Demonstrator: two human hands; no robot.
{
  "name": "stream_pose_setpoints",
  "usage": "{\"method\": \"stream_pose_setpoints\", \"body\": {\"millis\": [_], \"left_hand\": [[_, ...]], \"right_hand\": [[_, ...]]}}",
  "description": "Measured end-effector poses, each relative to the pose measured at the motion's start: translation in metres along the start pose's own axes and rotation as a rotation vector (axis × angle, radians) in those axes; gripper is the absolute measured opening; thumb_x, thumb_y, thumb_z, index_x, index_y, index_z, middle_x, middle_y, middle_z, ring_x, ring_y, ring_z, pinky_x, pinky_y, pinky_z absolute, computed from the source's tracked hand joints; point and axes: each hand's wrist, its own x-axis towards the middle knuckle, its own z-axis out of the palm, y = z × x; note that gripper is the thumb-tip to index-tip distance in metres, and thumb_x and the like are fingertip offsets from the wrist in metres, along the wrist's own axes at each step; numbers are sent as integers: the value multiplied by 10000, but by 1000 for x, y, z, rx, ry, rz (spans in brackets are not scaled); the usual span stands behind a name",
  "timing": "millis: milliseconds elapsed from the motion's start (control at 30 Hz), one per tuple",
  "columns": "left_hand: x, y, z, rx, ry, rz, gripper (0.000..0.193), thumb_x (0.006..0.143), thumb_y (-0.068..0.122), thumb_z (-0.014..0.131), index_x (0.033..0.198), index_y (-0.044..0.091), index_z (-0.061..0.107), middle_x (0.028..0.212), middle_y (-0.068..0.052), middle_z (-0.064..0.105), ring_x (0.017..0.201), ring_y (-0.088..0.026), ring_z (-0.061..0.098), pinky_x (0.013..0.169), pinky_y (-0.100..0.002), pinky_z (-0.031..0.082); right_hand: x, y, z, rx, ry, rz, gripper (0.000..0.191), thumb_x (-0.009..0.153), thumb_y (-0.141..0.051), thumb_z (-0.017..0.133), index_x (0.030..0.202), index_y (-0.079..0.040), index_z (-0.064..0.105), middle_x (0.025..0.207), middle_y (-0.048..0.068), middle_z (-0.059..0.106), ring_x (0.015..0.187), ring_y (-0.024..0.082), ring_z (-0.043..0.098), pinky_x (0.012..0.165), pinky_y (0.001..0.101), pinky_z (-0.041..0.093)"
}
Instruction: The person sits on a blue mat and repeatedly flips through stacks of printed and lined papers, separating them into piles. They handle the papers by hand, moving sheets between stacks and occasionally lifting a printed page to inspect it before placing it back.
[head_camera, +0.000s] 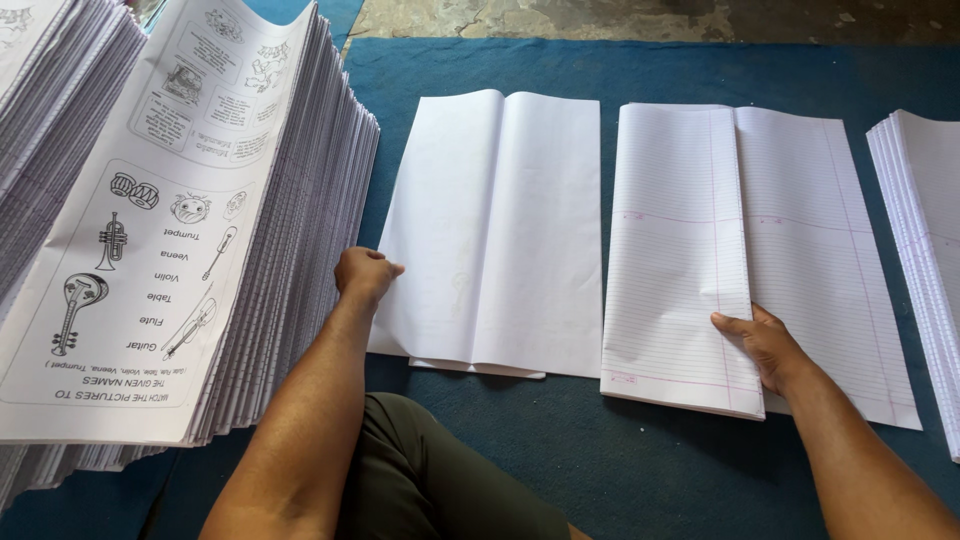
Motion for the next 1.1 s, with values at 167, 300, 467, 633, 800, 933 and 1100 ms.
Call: {"method": "stream_pose_setpoints", "body": {"millis": [167, 300, 467, 633, 800, 933, 1100], "left_hand": [[-9, 7, 0, -70, -32, 44, 313, 826, 184, 789, 1066, 4, 697, 1098, -199, 709, 1020, -298, 712, 945, -426, 571], [-12, 13, 1, -82, -65, 118, 327, 822, 245, 805, 985, -22, 710, 996, -223, 725, 888, -312, 739, 831, -421, 616], [-18, 24, 10, -98, -85, 228, 375, 824, 347, 808, 840, -7, 687, 796, -188, 712, 628, -246, 712, 593, -376, 616], [-26, 35, 19, -139, -102, 414, 461, 897, 425, 743, 726, 14, 621, 611, -97, 615, 491, -179, 598, 452, -354, 541], [-33, 47, 31, -258, -230, 551, 342, 923, 364, 667, 879, 26, 644, 745, -128, 652, 601, -217, 661, 544, -363, 595], [-46, 61, 43, -270, -305, 595, 290, 910, 310, 627, 1014, 39, 649, 891, -172, 706, 715, -237, 728, 667, -379, 631], [-62, 75, 53, -243, -429, 633, 334, 920, 334, 614, 1027, 19, 649, 918, -200, 716, 753, -281, 739, 696, -436, 637]], "right_hand": [[2, 1, 1, -3, 9, -4, 599, 879, -252, 644, 1440, -100, 497, 1302, 252, 629, 1193, 334, 635, 933, 474, 574], [4, 0, 1, -1, 8, -2, 596, 880, -248, 644, 1440, -101, 500, 1299, 256, 630, 1187, 339, 639, 922, 487, 582], [6, -4, 4, 26, 10, 17, 570, 882, -202, 642, 1427, -104, 508, 1293, 245, 639, 1172, 347, 652, 912, 497, 592], [-2, -19, 10, 77, 22, 8, 482, 902, -160, 629, 1373, -86, 557, 1296, 222, 637, 1163, 327, 646, 891, 498, 593], [-12, -37, 18, 57, 52, -49, 438, 917, -172, 624, 1345, -93, 579, 1262, 208, 654, 1140, 320, 659, 890, 474, 602], [-12, -43, 34, 115, -15, -149, 402, 910, -167, 645, 1295, -58, 607, 1208, 197, 683, 1108, 292, 675, 894, 436, 601], [-8, -42, 66, 218, -94, -210, 370, 895, -135, 643, 1256, -53, 626, 1174, 180, 692, 1066, 288, 682, 892, 442, 601]]}}
